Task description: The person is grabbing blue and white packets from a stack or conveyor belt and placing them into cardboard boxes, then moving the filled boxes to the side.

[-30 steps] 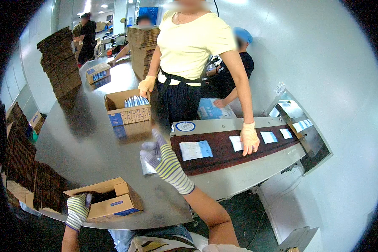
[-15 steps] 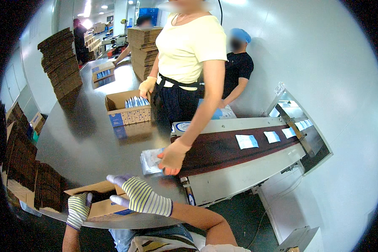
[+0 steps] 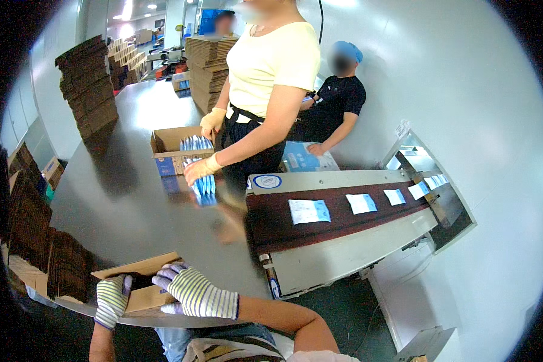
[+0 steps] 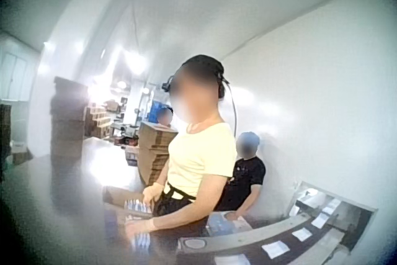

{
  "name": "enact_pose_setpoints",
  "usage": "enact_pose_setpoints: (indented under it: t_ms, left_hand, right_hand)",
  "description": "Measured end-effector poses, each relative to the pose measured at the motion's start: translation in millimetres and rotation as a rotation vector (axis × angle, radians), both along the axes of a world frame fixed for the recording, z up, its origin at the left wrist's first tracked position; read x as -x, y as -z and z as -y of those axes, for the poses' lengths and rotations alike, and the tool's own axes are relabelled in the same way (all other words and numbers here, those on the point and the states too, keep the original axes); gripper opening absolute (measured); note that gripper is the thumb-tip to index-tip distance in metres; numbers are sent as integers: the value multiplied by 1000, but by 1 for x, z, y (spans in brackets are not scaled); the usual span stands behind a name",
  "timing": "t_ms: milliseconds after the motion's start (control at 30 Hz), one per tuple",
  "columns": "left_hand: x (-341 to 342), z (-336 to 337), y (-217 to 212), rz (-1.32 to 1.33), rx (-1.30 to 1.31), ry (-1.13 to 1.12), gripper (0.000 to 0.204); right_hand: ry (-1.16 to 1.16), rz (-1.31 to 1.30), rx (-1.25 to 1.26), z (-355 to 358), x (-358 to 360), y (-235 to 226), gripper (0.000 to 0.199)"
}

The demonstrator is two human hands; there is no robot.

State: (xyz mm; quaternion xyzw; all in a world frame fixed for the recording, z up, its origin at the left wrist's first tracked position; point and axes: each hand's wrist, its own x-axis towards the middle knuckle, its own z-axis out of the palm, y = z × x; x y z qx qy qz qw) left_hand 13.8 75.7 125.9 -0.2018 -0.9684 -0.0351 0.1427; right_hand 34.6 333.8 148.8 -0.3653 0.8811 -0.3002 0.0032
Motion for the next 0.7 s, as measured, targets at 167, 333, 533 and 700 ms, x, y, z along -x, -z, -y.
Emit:
enact_pose_setpoints:
  t_ms: [167,333,533,700]
  left_hand:
    - [0,-1,-2,-13,-2,7,30]
    - [1,0,-1,-4,-6,2,29]
    - [1,1,-2,27,5,-1,24]
    - [-13,-13,-19,196,-280,244,44]
  right_hand:
    - [-2,-71,-28,3,2,15,69]
    - [9,-72,-45,7,5,20,69]
    - [-11,-93,-60,7,9,29,67]
    - [-41,-130,-137,9,17,26,66]
